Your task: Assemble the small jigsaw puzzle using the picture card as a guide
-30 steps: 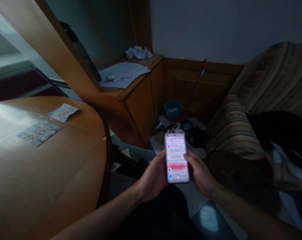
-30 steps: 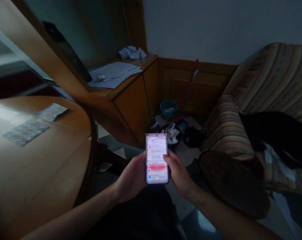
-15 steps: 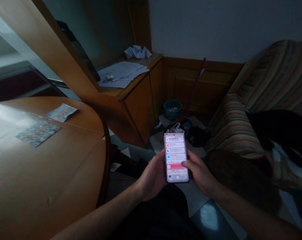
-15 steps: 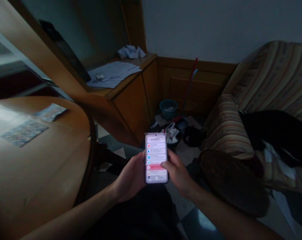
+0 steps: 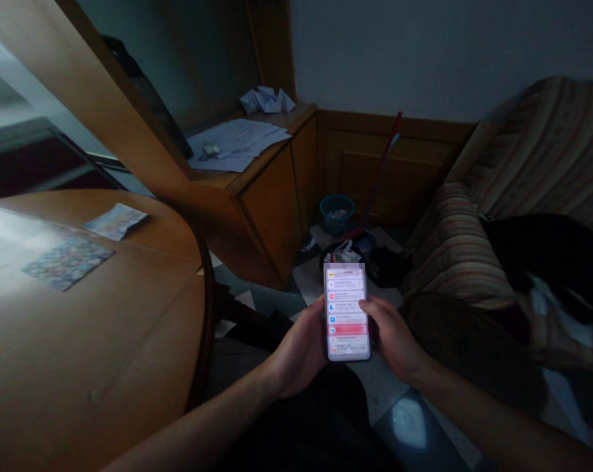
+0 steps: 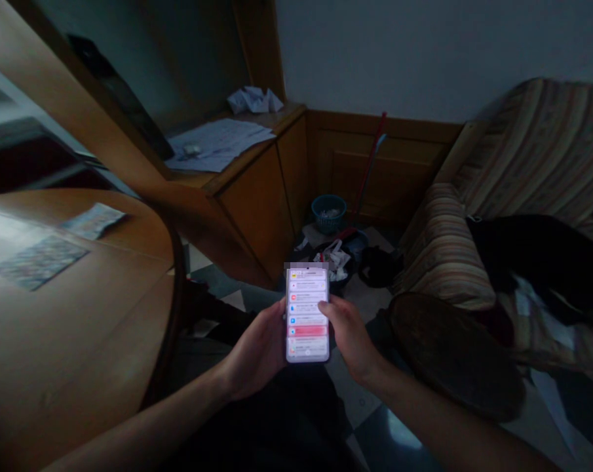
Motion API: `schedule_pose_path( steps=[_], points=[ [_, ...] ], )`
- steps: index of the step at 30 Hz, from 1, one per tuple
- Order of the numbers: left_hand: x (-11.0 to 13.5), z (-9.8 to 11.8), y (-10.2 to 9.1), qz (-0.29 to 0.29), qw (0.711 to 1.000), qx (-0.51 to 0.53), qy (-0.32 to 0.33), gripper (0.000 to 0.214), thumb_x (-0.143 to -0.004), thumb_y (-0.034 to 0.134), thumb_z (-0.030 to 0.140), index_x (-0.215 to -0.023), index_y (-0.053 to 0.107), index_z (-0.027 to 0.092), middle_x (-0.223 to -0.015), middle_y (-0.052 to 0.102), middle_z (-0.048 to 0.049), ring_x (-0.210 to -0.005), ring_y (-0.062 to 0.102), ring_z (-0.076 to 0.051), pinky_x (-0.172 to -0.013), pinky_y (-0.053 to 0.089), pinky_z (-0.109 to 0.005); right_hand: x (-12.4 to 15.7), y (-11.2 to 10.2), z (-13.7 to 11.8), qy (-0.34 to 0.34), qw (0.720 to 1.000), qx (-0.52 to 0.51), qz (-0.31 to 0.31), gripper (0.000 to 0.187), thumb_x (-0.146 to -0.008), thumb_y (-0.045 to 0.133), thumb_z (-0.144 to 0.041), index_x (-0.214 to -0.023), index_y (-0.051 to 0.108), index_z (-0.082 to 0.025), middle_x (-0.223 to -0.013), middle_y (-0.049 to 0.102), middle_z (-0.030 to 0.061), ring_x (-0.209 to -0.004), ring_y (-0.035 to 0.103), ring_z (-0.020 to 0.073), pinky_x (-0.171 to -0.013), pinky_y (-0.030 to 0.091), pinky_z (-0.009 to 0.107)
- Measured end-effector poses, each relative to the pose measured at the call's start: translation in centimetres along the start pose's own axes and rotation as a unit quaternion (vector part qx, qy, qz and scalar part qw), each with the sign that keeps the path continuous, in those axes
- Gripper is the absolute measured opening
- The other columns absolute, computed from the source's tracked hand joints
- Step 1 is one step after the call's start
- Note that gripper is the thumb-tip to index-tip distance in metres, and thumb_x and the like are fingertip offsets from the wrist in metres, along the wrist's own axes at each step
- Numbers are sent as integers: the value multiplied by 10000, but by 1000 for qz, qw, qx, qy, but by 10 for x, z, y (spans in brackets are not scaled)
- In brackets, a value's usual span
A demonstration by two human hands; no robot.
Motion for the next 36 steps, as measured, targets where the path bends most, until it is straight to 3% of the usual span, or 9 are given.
schedule_pose_path(
  steps=[9,24,36],
  points=[
    [-1,-3,-1,4,1000,-16,7,452,-1040,400,426,-1393,523,172,-1313,638,-154,-1131,625,-298,-963,483,-449,-2,0,2,17,998,39,42,410,-858,665,-533,-923,767,-142,-796,761,62,-698,682,218,-665,499,308],
    [0,3,6,29,999,-18,-11,428,-1035,382,422,-1320,567,162,-1231,675,-148,-1015,657,-265,-908,502,-424,-3,-2,4,-8,1000,14,17,379,-937,571,-494,-959,775,-176,-869,773,42,-796,699,217,-754,491,305],
    [-1,1,3,-21,1000,-18,1,439,-1015,445,462,-1319,588,180,-1230,679,-137,-1051,648,-276,-910,498,-422,-2,2,-1,34,998,24,42,453,-849,662,-577,-912,769,-141,-787,765,72,-688,694,219,-655,510,314]
  ],
)
Point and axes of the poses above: each hand's wrist, its own x-axis away from the middle knuckle, its own y-axis out of the palm, z = x × y, the point moved 1 cm from there along -x, towards the middle knuckle
